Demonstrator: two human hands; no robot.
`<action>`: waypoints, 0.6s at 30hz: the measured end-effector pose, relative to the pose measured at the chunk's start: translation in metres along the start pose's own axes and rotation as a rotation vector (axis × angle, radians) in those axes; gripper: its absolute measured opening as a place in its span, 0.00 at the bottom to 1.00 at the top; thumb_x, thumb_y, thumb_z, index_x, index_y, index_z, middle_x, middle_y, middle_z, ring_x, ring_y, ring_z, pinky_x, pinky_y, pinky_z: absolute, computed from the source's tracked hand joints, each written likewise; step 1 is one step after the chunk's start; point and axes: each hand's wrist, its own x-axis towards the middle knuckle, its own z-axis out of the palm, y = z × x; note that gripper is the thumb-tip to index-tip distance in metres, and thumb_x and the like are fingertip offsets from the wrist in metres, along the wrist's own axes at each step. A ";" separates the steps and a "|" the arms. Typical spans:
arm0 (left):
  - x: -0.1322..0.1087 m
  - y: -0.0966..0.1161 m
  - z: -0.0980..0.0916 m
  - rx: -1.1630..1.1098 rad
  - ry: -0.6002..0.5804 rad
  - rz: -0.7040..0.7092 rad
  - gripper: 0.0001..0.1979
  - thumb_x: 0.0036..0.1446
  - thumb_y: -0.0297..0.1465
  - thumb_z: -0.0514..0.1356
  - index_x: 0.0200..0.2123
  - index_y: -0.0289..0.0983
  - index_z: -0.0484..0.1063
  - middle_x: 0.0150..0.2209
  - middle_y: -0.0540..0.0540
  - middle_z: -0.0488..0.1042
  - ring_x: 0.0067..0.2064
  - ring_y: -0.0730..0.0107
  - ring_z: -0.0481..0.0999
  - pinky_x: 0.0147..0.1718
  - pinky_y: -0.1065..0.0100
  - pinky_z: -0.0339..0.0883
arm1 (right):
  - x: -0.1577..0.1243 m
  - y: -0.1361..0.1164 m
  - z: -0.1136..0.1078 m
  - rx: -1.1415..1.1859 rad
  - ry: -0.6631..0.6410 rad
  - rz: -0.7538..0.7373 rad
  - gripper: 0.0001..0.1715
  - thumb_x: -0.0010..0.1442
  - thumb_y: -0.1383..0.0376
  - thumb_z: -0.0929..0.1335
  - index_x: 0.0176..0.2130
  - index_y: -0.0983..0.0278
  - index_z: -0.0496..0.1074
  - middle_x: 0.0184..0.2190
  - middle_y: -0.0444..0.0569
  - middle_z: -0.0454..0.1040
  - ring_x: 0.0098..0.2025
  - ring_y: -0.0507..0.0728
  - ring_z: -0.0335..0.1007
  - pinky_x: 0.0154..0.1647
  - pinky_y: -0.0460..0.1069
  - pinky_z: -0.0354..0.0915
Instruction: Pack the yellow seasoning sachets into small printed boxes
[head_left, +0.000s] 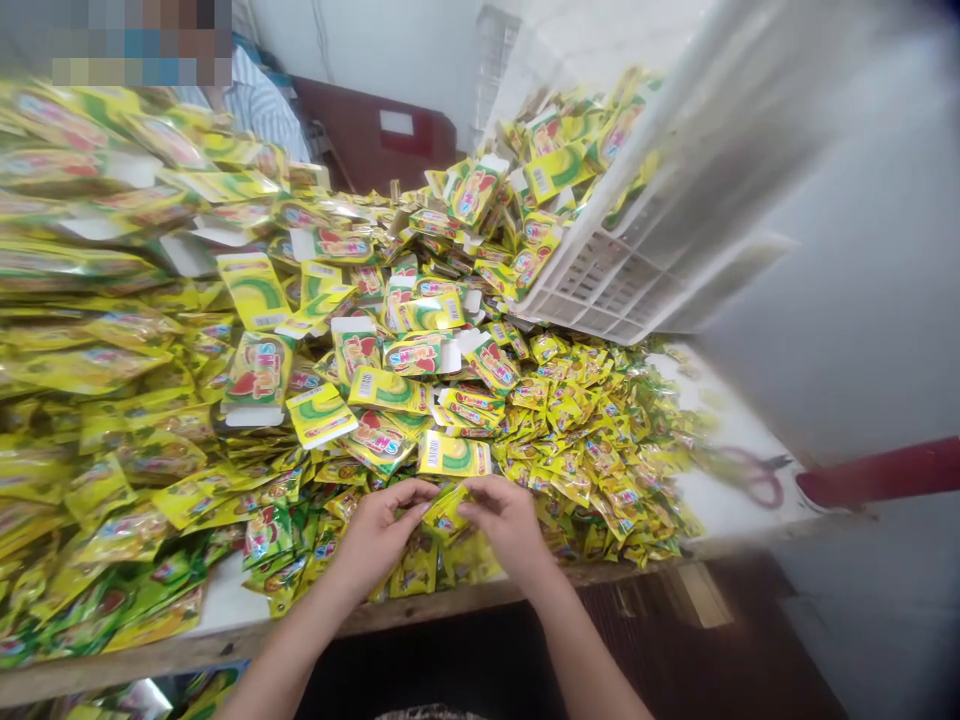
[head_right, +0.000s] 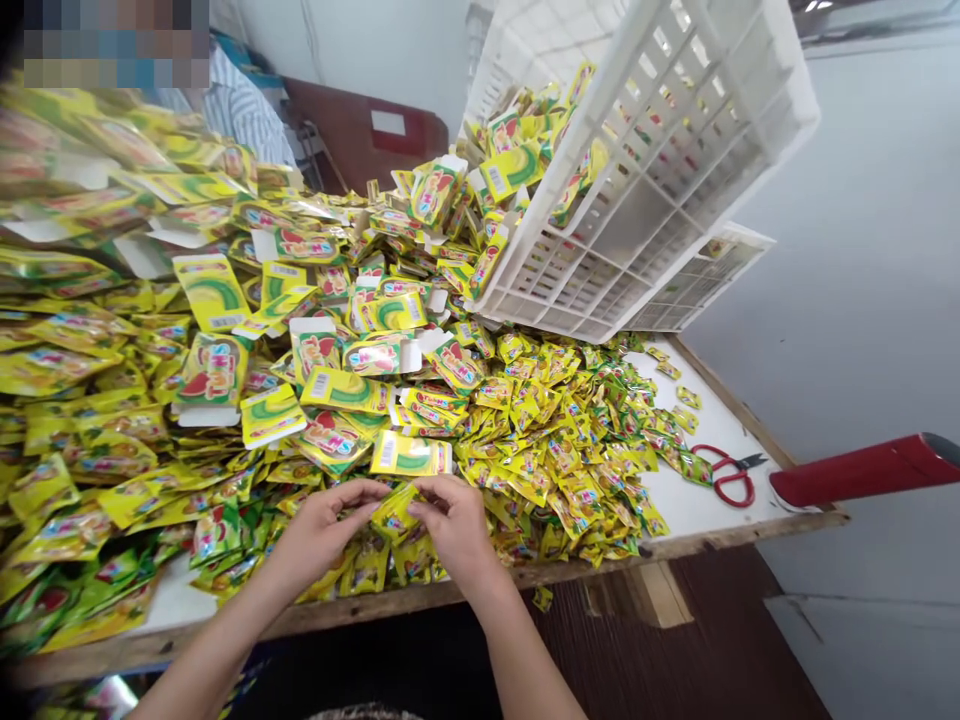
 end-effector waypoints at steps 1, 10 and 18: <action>-0.001 0.001 -0.002 -0.005 0.002 -0.010 0.10 0.55 0.33 0.59 0.38 0.39 0.79 0.38 0.45 0.82 0.42 0.58 0.79 0.45 0.62 0.71 | 0.001 0.001 0.002 -0.035 0.000 -0.023 0.10 0.50 0.68 0.73 0.36 0.61 0.80 0.32 0.46 0.75 0.34 0.55 0.70 0.34 0.47 0.68; -0.014 -0.006 0.020 -0.297 0.088 -0.047 0.13 0.50 0.34 0.67 0.40 0.37 0.75 0.39 0.46 0.79 0.44 0.62 0.78 0.44 0.65 0.72 | -0.012 -0.001 0.010 -0.224 0.029 -0.090 0.15 0.53 0.66 0.72 0.43 0.61 0.76 0.39 0.48 0.74 0.39 0.57 0.70 0.34 0.47 0.66; -0.022 -0.002 0.032 -0.021 0.337 -0.040 0.11 0.61 0.36 0.57 0.43 0.36 0.72 0.39 0.41 0.79 0.43 0.57 0.79 0.47 0.55 0.72 | 0.025 -0.003 -0.023 -0.411 0.185 -0.050 0.11 0.59 0.60 0.67 0.29 0.61 0.64 0.24 0.40 0.66 0.26 0.52 0.61 0.27 0.45 0.55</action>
